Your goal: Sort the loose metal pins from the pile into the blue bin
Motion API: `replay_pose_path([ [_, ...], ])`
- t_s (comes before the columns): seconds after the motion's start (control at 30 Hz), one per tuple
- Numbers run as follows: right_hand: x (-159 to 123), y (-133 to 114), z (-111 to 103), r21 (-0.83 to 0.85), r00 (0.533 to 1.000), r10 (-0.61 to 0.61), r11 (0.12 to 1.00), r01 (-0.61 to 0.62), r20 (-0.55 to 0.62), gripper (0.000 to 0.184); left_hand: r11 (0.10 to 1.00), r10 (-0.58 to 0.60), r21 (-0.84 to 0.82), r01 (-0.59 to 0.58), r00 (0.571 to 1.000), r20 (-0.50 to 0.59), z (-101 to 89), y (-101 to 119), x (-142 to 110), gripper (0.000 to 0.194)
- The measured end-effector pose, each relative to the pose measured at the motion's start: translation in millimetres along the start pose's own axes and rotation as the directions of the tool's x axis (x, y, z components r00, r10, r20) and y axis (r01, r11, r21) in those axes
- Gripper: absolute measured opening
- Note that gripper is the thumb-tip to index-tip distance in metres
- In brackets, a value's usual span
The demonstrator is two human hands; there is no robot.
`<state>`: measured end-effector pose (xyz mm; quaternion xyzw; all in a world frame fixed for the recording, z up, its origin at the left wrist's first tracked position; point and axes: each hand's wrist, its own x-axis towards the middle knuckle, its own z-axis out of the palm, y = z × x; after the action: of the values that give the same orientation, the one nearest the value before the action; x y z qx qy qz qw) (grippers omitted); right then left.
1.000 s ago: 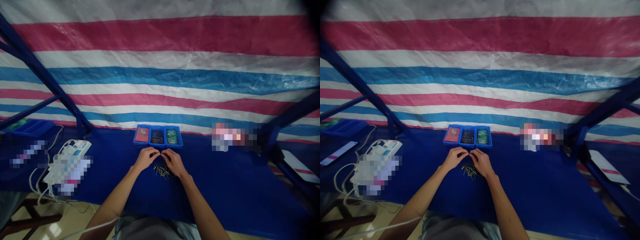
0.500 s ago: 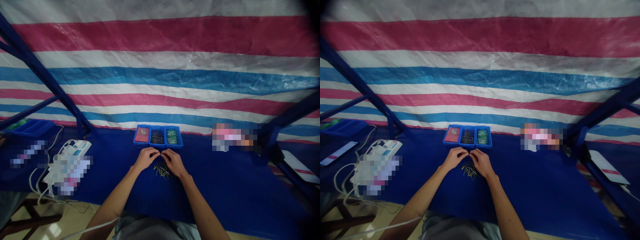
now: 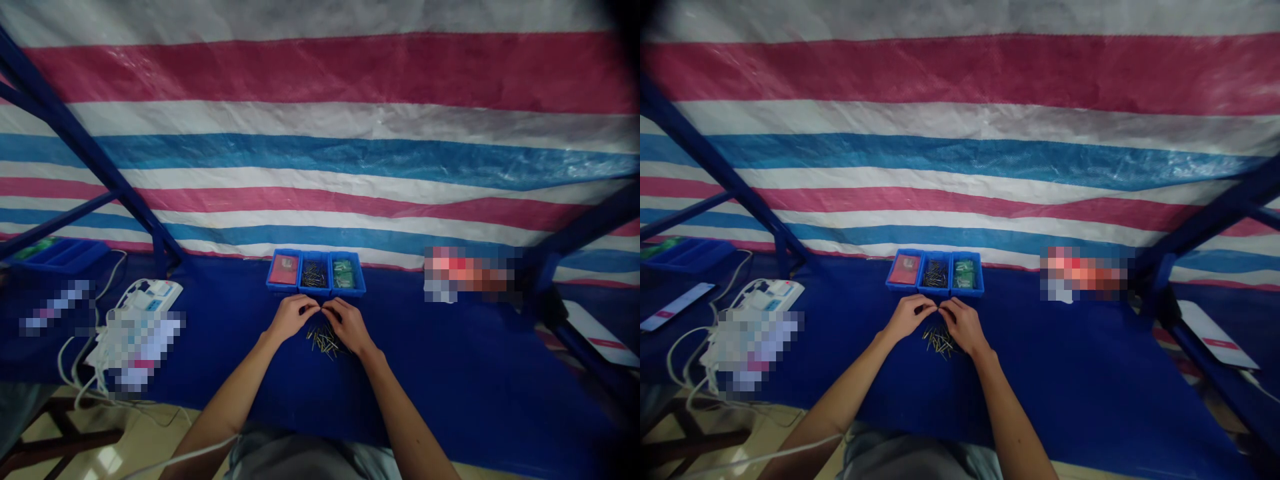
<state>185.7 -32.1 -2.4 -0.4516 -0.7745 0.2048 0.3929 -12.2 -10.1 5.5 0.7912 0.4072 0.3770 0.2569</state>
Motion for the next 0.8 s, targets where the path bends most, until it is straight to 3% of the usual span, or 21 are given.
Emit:
replay_pose_path([
  [0.8, -0.1, -0.4, -1.0, 0.025, 1.000, -0.004, 1.000, 0.004, -0.013, 0.021, 1.000, -0.003, 0.013, 0.003, 0.999, 0.046, -1.7, 3.7, -0.2, 0.024],
])
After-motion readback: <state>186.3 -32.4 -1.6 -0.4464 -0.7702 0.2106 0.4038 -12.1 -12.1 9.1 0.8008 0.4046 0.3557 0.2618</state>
